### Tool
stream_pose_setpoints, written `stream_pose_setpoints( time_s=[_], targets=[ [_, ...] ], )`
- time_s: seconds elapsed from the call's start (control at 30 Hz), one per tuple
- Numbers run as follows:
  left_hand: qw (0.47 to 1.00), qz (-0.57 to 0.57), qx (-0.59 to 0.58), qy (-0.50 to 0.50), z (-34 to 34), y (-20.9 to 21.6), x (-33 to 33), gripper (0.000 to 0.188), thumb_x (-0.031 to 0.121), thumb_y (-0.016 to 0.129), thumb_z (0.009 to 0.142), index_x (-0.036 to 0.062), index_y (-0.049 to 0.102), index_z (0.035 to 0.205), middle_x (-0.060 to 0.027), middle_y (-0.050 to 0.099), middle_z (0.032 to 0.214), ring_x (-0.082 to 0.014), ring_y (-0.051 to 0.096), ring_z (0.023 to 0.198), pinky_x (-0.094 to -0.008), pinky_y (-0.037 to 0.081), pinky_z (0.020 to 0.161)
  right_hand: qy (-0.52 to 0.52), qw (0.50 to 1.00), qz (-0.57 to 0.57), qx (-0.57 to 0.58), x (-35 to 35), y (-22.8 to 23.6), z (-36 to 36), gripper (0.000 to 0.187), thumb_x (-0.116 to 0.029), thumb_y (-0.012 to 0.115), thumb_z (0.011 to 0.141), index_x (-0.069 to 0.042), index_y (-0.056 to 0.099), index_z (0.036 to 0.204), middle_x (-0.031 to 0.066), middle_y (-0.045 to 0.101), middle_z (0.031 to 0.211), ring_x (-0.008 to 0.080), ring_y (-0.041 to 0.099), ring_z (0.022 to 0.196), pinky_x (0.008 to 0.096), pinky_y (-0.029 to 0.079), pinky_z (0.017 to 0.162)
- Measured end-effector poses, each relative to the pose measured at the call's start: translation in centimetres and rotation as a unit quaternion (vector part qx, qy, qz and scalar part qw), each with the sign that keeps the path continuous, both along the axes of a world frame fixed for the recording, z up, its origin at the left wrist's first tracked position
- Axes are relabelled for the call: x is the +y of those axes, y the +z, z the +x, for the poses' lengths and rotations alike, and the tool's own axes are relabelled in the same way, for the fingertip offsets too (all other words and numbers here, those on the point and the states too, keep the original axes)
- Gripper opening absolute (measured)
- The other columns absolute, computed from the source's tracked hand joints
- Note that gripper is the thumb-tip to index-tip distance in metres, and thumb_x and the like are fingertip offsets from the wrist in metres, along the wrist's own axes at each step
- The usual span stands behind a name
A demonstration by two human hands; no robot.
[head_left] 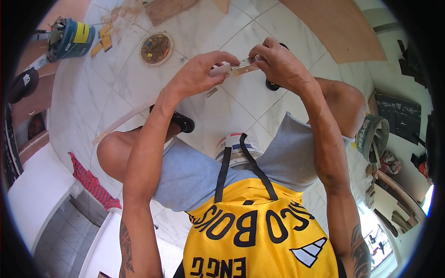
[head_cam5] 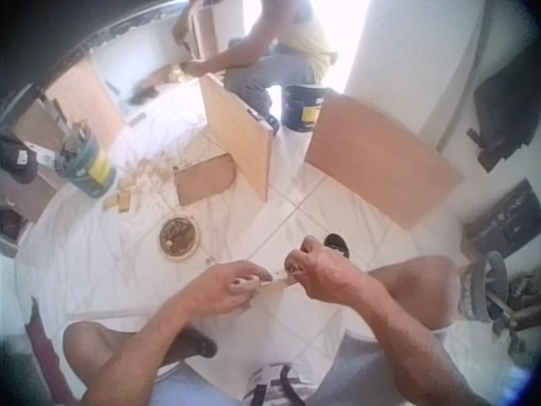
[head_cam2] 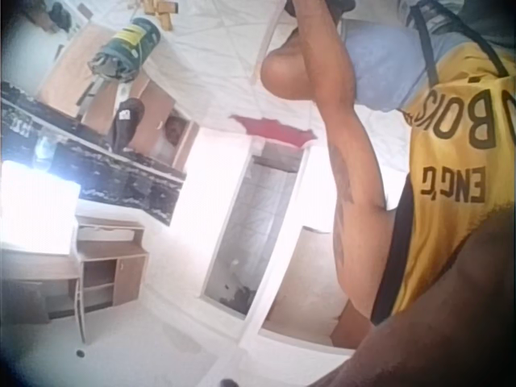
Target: The person attaches a metal hinge to a wooden panel using a screwdriver and small screws. The person holds the panel while positioning the hinge and then drives screws into the wood.
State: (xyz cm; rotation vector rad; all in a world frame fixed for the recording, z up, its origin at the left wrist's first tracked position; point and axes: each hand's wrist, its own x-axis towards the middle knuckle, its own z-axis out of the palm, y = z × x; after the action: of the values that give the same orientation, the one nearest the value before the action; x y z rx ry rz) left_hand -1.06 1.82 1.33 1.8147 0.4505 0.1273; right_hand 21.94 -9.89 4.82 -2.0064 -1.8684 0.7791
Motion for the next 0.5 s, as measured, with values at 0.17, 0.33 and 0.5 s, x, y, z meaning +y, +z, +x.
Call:
stream_pose_setpoints(
  time_s=[0.17, 0.33, 0.5],
  targets=[
    [0.986, 0.162, -0.05, -0.004, 0.31, -0.65, -0.12, 0.042, 0.005, 0.067, 0.085, 0.0155, 0.069, 0.126, -0.0083, 0.07, 0.116, -0.0295, 0.069, 0.095, -0.0382, 0.057, 0.085, -0.003, 1.0, -0.001, -0.001, 0.04, 0.54, -0.25, 0.018, -0.009, 0.073, 0.092, -0.007, 0.071, 0.109, 0.017, 0.061, 0.107, 0.0351, 0.069, 0.092, 0.0426, 0.056, 0.083],
    [0.977, 0.206, -0.052, 0.001, 0.34, -0.98, -0.4, 0.04, 0.006, 0.067, 0.085, 0.0168, 0.071, 0.123, -0.0076, 0.072, 0.111, -0.0302, 0.07, 0.092, -0.0395, 0.057, 0.082, -0.007, 1.0, -0.003, -0.004, -0.03, 0.78, -0.35, 0.018, -0.011, 0.072, 0.093, -0.007, 0.071, 0.11, 0.0171, 0.062, 0.107, 0.0353, 0.069, 0.091, 0.042, 0.056, 0.084],
    [0.975, 0.215, -0.058, 0.017, 0.38, -0.95, -0.54, 0.038, 0.007, 0.067, 0.084, 0.0162, 0.072, 0.12, -0.0081, 0.073, 0.107, -0.0292, 0.07, 0.09, -0.0392, 0.058, 0.082, -0.019, 1.0, -0.005, 0.008, -0.18, 0.98, -0.4, 0.019, -0.012, 0.072, 0.093, -0.007, 0.071, 0.112, 0.0171, 0.062, 0.109, 0.0352, 0.069, 0.092, 0.0427, 0.056, 0.085]
  ],
)
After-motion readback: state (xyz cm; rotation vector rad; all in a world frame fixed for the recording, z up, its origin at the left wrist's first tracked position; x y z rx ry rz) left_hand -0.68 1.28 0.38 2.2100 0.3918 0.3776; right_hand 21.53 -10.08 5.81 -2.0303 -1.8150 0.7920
